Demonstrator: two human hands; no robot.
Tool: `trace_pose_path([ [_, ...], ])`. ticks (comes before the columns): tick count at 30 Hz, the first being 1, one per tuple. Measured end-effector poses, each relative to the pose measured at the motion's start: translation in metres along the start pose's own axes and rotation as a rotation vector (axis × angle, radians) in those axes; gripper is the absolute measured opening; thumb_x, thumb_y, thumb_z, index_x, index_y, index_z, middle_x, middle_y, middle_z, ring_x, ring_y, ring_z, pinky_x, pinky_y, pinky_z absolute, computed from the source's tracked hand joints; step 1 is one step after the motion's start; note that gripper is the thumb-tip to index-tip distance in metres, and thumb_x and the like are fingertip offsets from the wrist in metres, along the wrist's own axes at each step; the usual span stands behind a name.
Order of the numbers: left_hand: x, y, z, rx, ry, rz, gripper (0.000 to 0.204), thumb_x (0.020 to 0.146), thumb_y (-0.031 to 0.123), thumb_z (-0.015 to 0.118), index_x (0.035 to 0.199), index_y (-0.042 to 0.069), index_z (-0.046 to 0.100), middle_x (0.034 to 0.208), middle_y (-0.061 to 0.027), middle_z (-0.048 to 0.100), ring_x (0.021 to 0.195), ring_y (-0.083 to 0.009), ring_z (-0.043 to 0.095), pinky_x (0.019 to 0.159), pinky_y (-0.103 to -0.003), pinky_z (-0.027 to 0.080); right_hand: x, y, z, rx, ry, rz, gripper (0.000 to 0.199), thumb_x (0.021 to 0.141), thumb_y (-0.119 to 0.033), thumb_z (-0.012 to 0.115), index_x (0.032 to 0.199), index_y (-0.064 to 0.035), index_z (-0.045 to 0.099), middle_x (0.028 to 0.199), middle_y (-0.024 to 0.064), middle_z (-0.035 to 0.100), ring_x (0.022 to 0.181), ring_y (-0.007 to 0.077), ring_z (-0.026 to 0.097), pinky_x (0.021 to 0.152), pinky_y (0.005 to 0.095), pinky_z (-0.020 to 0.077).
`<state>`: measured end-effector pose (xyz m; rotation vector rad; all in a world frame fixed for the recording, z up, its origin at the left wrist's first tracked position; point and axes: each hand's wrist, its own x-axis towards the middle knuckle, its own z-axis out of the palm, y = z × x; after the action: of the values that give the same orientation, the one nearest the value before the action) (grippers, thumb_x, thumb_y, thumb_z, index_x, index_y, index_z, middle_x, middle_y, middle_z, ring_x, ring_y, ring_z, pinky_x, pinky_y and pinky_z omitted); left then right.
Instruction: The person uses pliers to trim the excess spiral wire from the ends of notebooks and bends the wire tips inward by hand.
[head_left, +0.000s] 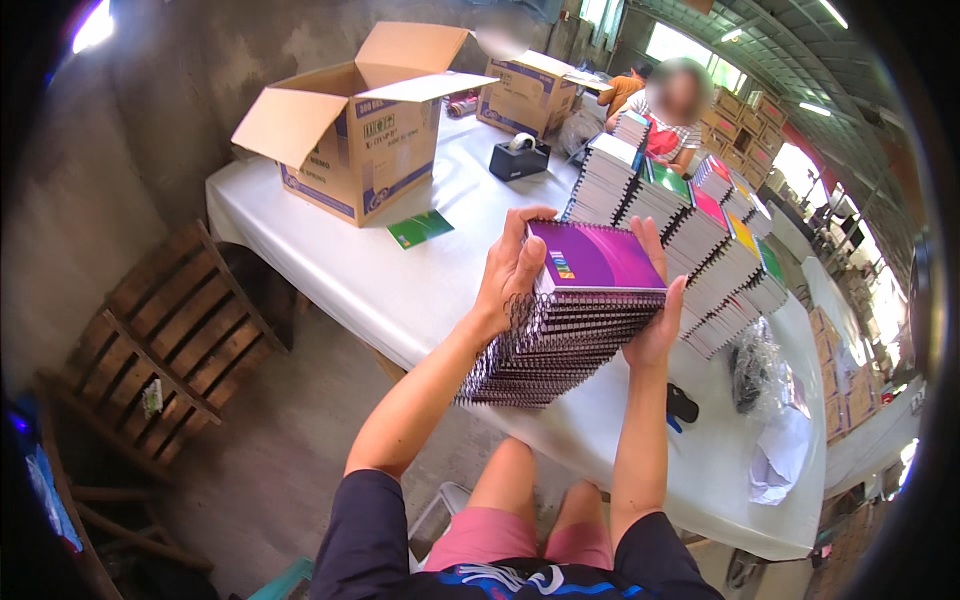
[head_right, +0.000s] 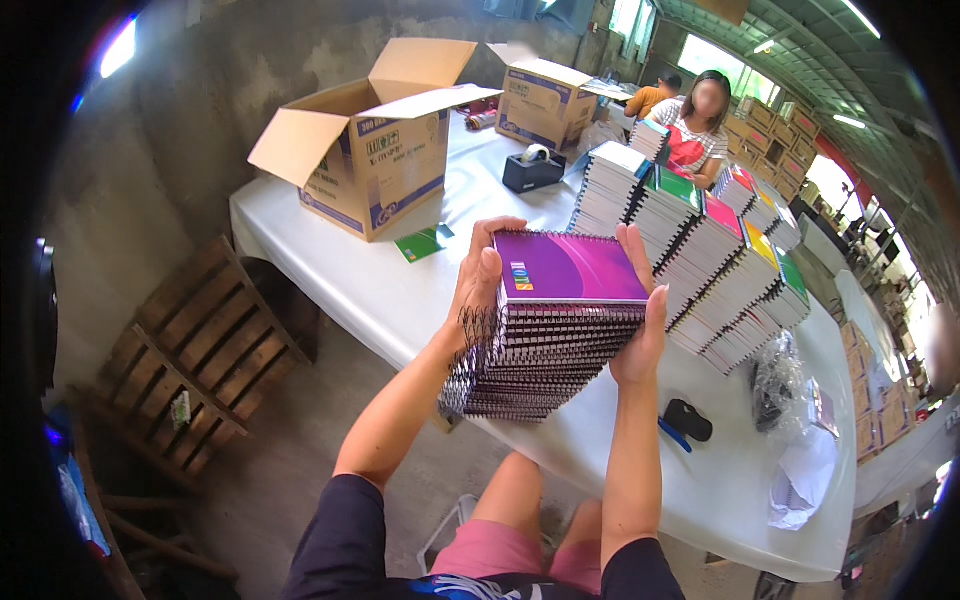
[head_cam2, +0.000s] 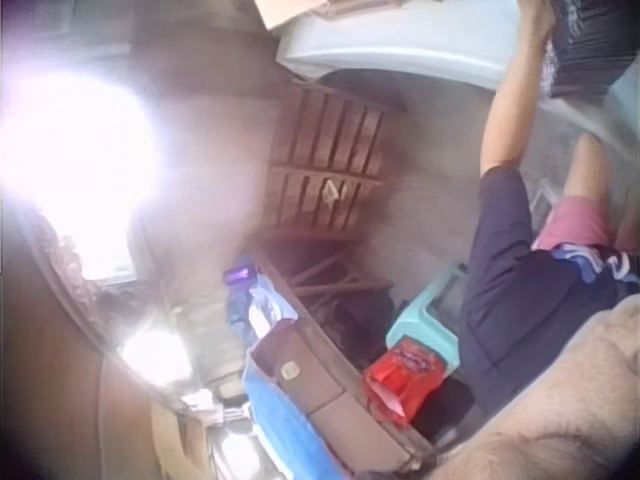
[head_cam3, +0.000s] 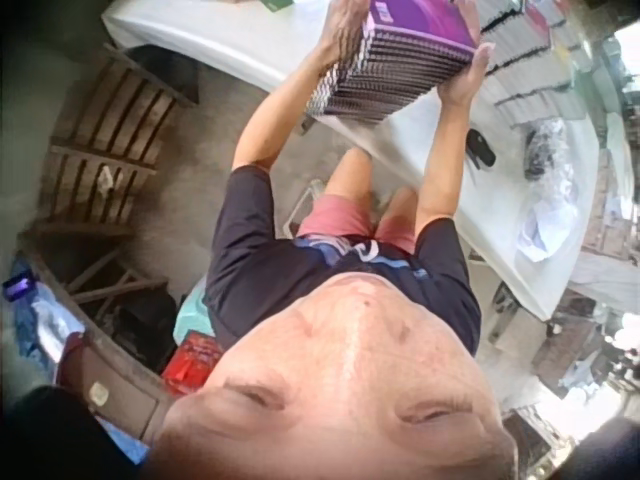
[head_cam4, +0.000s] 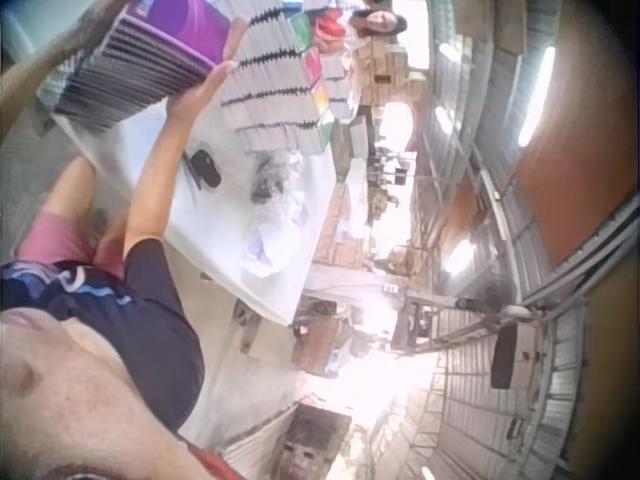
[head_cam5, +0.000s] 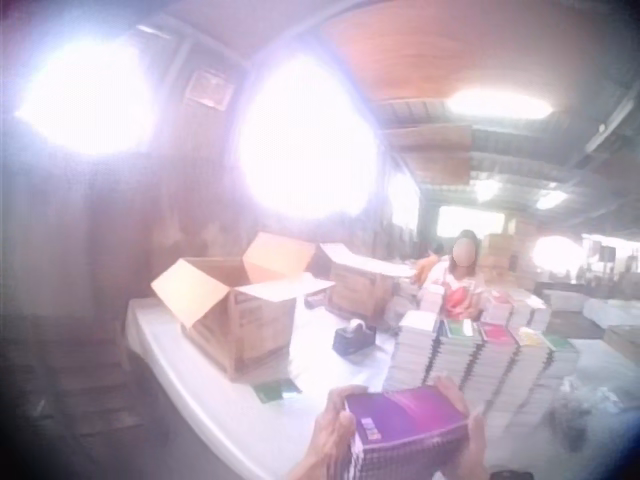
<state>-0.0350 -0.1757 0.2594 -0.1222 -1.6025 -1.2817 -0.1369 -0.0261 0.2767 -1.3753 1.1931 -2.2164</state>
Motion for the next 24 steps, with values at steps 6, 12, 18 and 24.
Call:
trace_pose_path([
  [6,0.0,-0.018,-0.005,-0.119,0.004,0.083,0.067,0.093,0.059,0.031,0.137,0.007,0.03,0.113,-0.0209,0.054,0.101,-0.0299,0.055,0.089,-0.038,0.04,-0.004,0.002,-0.01,0.047,-0.011,-0.027,0.087,0.086,-0.073,0.021,0.149,-0.014,0.007,0.154,0.0109,0.01,0.14,0.0271,0.015,0.113,0.0432,0.012],
  [12,-0.057,-0.089,-0.049,-0.149,-0.04,-0.303,0.066,0.096,0.057,0.019,0.134,0.006,0.039,0.116,-0.0139,0.056,0.105,-0.0224,0.055,0.091,-0.036,0.04,-0.046,0.056,-0.09,0.16,0.26,0.192,0.089,0.085,-0.073,0.027,0.146,-0.0084,0.017,0.148,0.0073,0.027,0.136,0.0264,0.024,0.112,0.0436,0.0173],
  [18,-0.12,-0.164,-0.04,-0.232,0.102,-0.742,0.074,0.093,0.062,0.031,0.1,-0.005,0.062,0.087,-0.0107,0.063,0.081,-0.0153,0.052,0.076,-0.028,0.042,-0.091,0.135,-0.037,0.305,0.372,0.414,0.055,0.093,-0.052,0.036,0.121,-0.0074,0.051,0.112,0.0067,0.058,0.101,0.0229,0.055,0.09,0.0383,0.0453],
  [24,-0.117,-0.126,-0.023,-0.189,0.084,-0.755,0.077,0.092,0.064,0.033,0.099,-0.007,0.062,0.086,-0.0095,0.063,0.078,-0.0139,0.052,0.074,-0.029,0.043,-0.102,0.128,-0.053,0.381,0.331,0.484,0.04,0.096,-0.032,0.039,0.122,-0.0038,0.051,0.115,0.008,0.057,0.101,0.0217,0.056,0.086,0.0362,0.0487],
])
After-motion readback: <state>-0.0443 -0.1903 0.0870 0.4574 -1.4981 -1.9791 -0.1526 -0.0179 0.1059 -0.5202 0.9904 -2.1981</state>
